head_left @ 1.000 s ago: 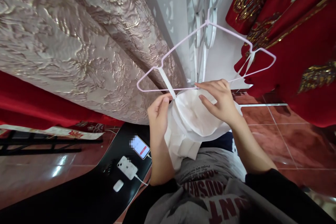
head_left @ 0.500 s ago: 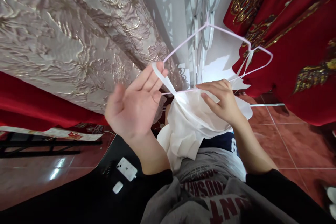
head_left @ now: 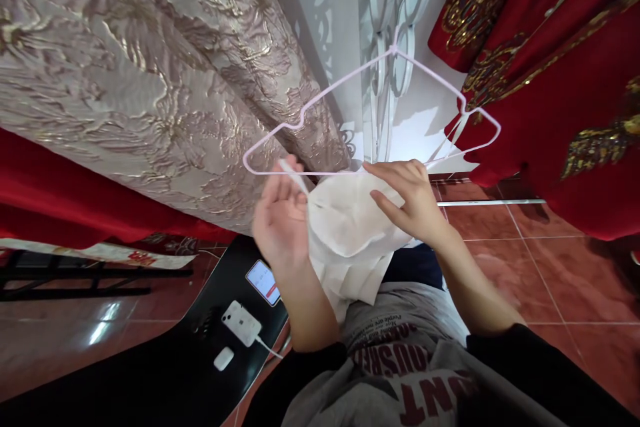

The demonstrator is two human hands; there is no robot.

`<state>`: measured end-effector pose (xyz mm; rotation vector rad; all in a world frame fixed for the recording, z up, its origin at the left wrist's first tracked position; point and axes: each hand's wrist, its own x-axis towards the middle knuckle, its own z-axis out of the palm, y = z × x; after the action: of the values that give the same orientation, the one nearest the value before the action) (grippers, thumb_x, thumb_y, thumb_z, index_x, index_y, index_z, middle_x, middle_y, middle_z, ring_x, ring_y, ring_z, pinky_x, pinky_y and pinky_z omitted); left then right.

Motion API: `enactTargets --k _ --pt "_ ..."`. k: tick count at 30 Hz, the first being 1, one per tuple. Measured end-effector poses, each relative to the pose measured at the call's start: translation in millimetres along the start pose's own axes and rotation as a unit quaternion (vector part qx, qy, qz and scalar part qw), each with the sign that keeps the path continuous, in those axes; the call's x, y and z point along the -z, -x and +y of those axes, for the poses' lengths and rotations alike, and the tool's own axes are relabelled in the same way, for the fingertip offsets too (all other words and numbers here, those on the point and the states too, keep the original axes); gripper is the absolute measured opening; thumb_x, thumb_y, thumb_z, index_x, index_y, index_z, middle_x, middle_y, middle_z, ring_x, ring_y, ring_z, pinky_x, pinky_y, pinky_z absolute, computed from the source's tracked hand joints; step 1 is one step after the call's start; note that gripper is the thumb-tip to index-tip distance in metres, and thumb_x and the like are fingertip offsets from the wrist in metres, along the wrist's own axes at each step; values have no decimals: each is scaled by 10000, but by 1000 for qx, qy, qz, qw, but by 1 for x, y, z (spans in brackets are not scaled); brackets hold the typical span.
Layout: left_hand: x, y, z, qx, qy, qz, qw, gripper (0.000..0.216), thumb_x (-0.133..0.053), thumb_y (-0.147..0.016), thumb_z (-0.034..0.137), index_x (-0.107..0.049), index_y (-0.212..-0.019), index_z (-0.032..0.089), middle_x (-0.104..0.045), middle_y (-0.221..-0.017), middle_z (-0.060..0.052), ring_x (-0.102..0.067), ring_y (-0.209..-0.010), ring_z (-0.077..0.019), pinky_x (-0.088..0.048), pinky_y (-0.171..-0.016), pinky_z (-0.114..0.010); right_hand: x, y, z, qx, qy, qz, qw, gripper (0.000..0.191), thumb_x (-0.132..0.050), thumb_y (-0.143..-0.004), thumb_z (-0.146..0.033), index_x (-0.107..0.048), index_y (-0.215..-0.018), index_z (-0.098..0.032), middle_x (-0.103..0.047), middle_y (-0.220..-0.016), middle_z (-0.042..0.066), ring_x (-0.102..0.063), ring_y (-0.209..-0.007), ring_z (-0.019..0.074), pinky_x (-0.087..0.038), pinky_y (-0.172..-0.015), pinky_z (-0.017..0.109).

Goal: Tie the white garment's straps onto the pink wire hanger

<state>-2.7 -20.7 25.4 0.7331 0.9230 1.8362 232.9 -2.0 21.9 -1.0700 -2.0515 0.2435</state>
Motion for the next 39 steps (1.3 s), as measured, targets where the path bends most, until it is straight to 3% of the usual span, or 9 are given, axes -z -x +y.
enactTargets --k 3,6,10,12,15,22,31,36,39 --pt "-22 13 -10 77 -5 -68 995 339 -729 -942 403 -811 -1202 202 -793 -1334 -153 -764 -1215 -251 -592 -691 -229 -3 1 -6 7 -3 0 1000 465 -630 -1034 -328 -644 -1499 -330 -771 -1382 59 -698 -1232 274 -470 -1076 507" --pt "-36 22 -16 51 -9 -54 997 323 -762 -971 430 -829 -1186 198 -842 -1116 -123 -797 -1024 -200 -553 -627 -199 4 6 -5 27 -72 32 997 428 -669 -1014 -293 -693 -1435 -367 -773 -1372 35 -709 -1248 260 -514 -1085 507" --pt "-35 18 -20 7 -8 -50 999 305 -821 -929 444 -858 -1109 201 -841 -976 -98 -801 -951 -188 -513 -564 -182 25 12 13 -65 -205 282 935 270 -730 -965 -294 -794 -1213 -379 -777 -1240 7 -736 -1164 222 -581 -1082 474" --pt "-33 13 -21 6 -13 -48 999 285 -843 -903 423 -864 -1091 210 -840 -970 -93 -805 -954 -194 -511 -556 -183 38 11 25 -158 -249 337 894 290 -782 -906 -331 -793 -1195 -355 -773 -1225 17 -744 -1077 210 -616 -1036 455" --pt "-33 9 -24 4 -10 -30 999 258 -863 -877 386 -869 -1076 222 -840 -962 -82 -807 -945 -187 -510 -553 -177 55 5 37 -252 -304 233 889 364 -808 -842 -347 -789 -1201 -298 -788 -1229 48 -748 -1044 209 -652 -925 404" --pt "-31 3 -24 -47 -36 -7 998 270 -863 -882 395 -852 -1064 196 -829 -924 -77 -791 -868 -159 -522 -563 -177 73 -9 37 -285 -246 87 922 176 -778 -889 -365 -759 -969 -209 -750 -890 32 -700 -783 143 -626 -763 329" --pt "-32 3 -22 -75 -27 -23 997 256 -863 -902 436 -748 -970 218 -803 -880 -31 -807 -872 -155 -576 -597 -171 41 -2 33 -236 -91 215 943 221 -824 -806 -388 -678 -868 -234 -719 -971 28 -694 -765 139 -589 -602 278" --pt "-33 3 -24 -119 -47 -35 991 296 -820 -951 484 -705 -948 212 -774 -840 -19 -809 -839 -150 -577 -593 -169 53 -1 29 -139 30 221 965 98 -797 -859 -347 -774 -902 -262 -775 -976 44 -665 -855 184 -568 -704 335" --pt "-32 -2 -25 -138 -47 -38 989 311 -820 -952 503 -709 -969 213 -758 -807 -5 -802 -808 -135 -570 -590 -157 57 -5 31 -85 -5 208 974 173 -741 -938 -365 -832 -1069 -300 -816 -1044 45 -716 -954 218 -610 -806 406"
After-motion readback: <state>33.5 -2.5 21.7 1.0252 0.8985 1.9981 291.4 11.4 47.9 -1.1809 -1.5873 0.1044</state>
